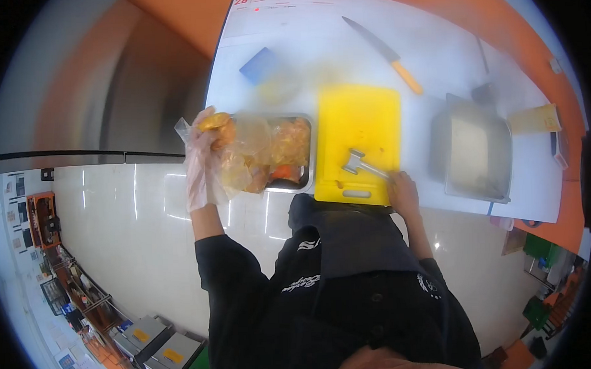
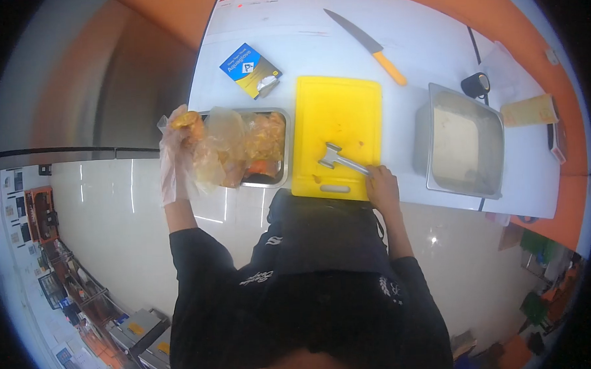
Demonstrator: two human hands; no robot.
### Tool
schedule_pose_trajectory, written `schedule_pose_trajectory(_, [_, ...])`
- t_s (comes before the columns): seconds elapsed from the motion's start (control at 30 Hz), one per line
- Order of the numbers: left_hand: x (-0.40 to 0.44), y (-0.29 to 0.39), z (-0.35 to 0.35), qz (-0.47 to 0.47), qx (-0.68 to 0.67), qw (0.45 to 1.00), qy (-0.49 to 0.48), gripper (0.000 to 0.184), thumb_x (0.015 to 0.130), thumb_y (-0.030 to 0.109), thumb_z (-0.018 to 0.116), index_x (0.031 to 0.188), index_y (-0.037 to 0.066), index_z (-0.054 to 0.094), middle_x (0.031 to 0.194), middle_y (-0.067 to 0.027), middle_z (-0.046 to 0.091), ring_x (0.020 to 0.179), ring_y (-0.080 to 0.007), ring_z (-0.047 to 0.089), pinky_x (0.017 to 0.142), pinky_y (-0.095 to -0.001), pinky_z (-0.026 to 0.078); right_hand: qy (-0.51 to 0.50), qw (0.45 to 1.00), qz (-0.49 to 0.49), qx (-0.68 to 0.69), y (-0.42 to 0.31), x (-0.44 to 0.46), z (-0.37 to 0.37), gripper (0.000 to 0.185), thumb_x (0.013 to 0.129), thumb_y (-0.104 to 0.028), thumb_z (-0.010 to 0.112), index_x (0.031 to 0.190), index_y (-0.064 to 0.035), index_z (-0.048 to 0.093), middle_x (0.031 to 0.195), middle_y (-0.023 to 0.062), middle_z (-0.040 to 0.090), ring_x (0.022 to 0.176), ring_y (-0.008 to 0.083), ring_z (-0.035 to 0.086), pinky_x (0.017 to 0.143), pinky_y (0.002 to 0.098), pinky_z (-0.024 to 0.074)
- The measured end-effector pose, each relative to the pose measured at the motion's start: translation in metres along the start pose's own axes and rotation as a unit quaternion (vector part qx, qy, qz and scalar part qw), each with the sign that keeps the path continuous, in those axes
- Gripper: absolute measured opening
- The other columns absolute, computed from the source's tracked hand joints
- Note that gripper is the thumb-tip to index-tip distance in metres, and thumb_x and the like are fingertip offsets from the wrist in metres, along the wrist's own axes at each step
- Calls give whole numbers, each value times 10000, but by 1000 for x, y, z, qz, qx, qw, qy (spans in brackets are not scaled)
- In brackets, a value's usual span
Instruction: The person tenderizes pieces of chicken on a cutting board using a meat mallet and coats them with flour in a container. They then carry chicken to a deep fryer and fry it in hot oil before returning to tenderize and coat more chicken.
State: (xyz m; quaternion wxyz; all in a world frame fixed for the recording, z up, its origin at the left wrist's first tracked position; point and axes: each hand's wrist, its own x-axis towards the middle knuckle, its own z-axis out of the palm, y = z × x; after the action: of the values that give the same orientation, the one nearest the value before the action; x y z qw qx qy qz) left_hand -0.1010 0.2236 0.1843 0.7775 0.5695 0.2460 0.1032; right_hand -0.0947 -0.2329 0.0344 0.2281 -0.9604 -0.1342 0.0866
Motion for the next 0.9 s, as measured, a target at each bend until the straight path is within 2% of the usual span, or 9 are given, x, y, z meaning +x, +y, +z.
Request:
schedule_pose_trajectory(0.13, [-34, 3, 79, -95, -161, 982, -16, 456, 870, 141, 611, 1286, -18, 515, 1131, -120, 589, 1010, -212, 597, 863, -324, 516, 23, 997, -18, 70, -2, -7, -11, 256, 808, -153, 623, 1052, -77, 639, 940, 152, 598, 875, 362, 583, 785, 435, 470])
schedule_pose_trajectory(0.23, [-21, -52, 109, -80, -118, 988, -51, 459, 899, 141, 639, 1297, -26, 484, 1167, -147, 595, 1011, -208, 603, 842, -331, 521, 35, 993, 25, 106, 4, -15, -11, 259, 797, -159, 630, 1043, -77, 645, 917, 148, 598, 853, 350, 592, 758, 423, 478])
schedule_pose_trajectory(0.33, [-15, -84, 140, -133, -84, 972, -173, 473, 898, 76, 624, 1327, -18, 448, 1231, -161, 572, 1025, -200, 610, 819, -326, 532, 48, 980, 80, 177, 16, -30, -9, 271, 795, -162, 636, 1052, -79, 646, 904, 142, 597, 835, 329, 595, 743, 406, 482])
schedule_pose_trajectory(0.43, [-1, -121, 162, -130, 11, 973, -191, 524, 882, 5, 614, 1362, 15, 406, 1249, -161, 563, 1000, -205, 628, 792, -315, 551, 60, 962, 117, 239, 23, -44, -14, 288, 809, -163, 648, 1079, -65, 643, 899, 132, 602, 818, 287, 599, 738, 373, 483])
schedule_pose_trajectory(0.53, [4, -155, 181, -120, 6, 975, -188, 600, 857, -30, 620, 1390, 41, 354, 1240, -173, 566, 941, -227, 650, 756, -311, 571, 74, 944, 140, 289, 25, -56, -18, 287, 819, -164, 659, 1083, -51, 643, 904, 133, 614, 825, 276, 606, 748, 360, 484])
schedule_pose_trajectory(0.63, [1, -165, 202, -118, 220, 958, -145, 675, 828, -39, 645, 1405, 33, 303, 1276, -192, 540, 908, -252, 659, 734, -322, 583, 95, 937, 144, 305, 28, -65, -15, 277, 834, -167, 660, 1077, -33, 642, 914, 139, 626, 833, 276, 611, 760, 351, 487])
schedule_pose_trajectory(0.73, [-2, -183, 200, 12, 370, 920, -127, 567, 832, 44, 670, 1338, 20, 417, 1193, -192, 604, 896, -235, 667, 701, -329, 577, 110, 938, 138, 298, 29, -68, -16, 267, 846, -172, 656, 1067, -22, 643, 928, 146, 634, 844, 282, 616, 770, 349, 488])
schedule_pose_trajectory(0.83, [0, -175, 195, -84, 474, 866, -137, 473, 817, 189, 714, 1224, 16, 547, 1033, -159, 676, 858, -186, 677, 690, -319, 560, 90, 937, 162, 297, 25, -69, -22, 263, 850, -174, 655, 1062, -19, 644, 939, 150, 638, 855, 284, 619, 776, 350, 487])
schedule_pose_trajectory(0.9, [1, -166, 192, -137, 435, 869, -194, 463, 796, 271, 733, 1142, -3, 593, 910, -131, 696, 813, -163, 682, 676, -305, 550, 73, 937, 170, 296, 25, -66, -23, 260, 848, -172, 656, 1057, -18, 645, 940, 152, 639, 857, 285, 619, 775, 352, 487])
